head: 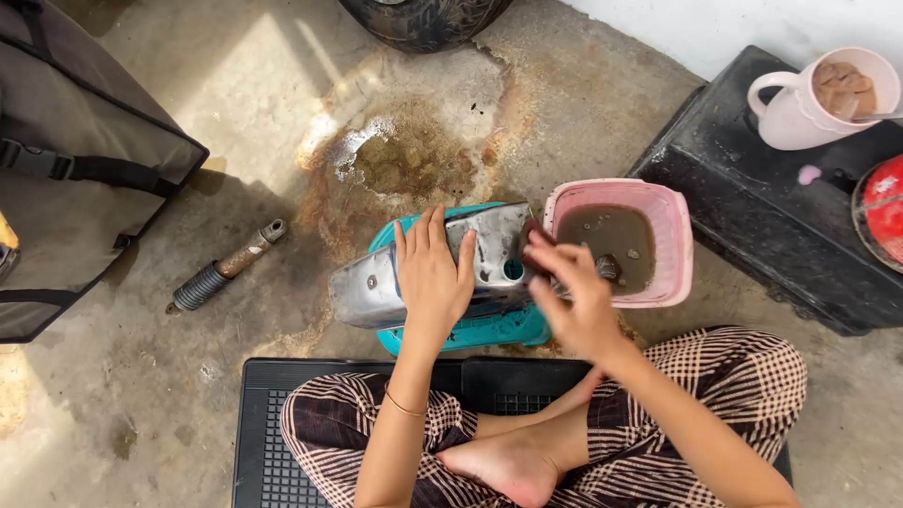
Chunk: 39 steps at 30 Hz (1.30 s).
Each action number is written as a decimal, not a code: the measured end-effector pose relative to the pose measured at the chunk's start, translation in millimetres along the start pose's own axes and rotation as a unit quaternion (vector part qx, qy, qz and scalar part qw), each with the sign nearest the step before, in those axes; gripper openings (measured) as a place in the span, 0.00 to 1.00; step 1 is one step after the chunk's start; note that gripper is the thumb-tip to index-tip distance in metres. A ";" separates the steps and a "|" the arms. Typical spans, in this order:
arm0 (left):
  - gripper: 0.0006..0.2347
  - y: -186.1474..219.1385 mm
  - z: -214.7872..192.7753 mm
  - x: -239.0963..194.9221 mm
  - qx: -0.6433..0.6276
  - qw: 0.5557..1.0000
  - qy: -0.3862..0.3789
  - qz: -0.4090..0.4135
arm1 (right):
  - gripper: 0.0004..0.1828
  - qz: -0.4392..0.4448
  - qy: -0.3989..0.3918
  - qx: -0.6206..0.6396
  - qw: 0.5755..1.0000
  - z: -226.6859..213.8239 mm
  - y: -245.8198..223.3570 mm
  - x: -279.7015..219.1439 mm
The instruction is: Sanding a chrome metal part using sandpaper and water to smooth the surface.
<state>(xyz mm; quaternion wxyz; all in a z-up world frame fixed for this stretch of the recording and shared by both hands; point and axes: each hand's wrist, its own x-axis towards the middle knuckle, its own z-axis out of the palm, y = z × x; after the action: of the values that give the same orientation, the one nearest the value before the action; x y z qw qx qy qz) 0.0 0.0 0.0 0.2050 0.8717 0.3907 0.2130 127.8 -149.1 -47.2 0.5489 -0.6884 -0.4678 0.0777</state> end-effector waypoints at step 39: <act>0.17 -5.4 7.4 3.6 0.039 0.997 0.048 0.047 | 0.31 -0.064 -0.062 -0.054 0.995 8.2 6.4 1.5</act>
<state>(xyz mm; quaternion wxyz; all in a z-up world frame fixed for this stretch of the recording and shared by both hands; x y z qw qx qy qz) 2.9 4.6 -8.2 0.1421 0.8852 0.3669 0.2482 127.0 -142.2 -55.1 0.4844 -0.6799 -0.5473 0.0595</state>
